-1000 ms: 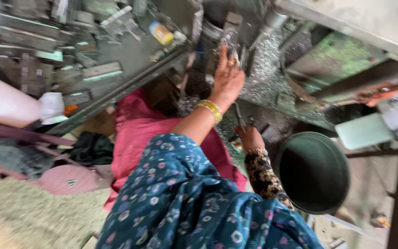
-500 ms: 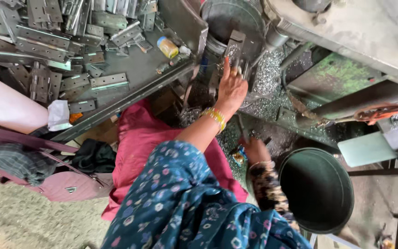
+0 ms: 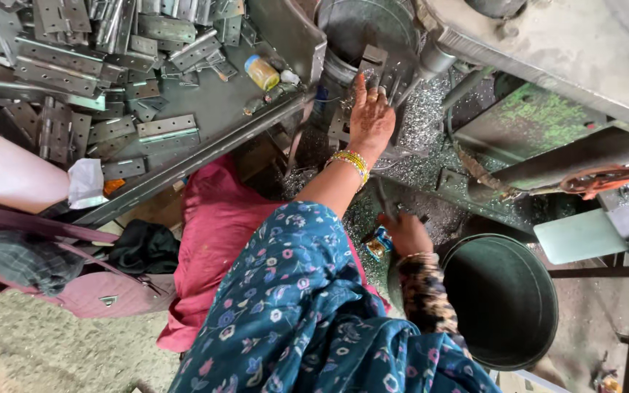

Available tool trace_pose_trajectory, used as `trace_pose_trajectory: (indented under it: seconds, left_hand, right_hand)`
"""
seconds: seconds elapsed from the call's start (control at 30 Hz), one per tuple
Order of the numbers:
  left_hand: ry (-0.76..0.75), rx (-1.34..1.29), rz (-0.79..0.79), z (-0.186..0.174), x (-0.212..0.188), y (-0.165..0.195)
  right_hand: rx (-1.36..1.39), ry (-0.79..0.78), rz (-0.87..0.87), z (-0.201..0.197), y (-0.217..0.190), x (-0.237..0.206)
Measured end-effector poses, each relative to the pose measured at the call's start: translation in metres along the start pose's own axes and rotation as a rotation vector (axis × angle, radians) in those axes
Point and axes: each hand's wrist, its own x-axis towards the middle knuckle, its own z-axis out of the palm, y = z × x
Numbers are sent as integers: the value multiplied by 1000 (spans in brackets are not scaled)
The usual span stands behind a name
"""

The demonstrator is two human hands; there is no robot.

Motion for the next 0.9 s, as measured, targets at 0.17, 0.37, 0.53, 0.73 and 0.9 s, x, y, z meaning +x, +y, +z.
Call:
trace_pose_trajectory:
  seconds: [0.17,0.37,0.53,0.73,0.9]
  left_hand:
    - [203,-60,-52,15,-4,-1]
    - [41,-35,-68,15,11,1]
    - [88,-28,-154,3,22,8]
    - [426,-425,-49,-16,-55,-40]
    - [467,-362,-428,-28,-162,-187]
  right_hand:
    - [271,-7,87,15,-11,-13]
    - [-6,-27,82,-12,-11,-9]
    - [219,48,41,23,-4,-12]
    - [-36,51,4,26,7,-18]
    - [115,467,-136,-25,-34,-36]
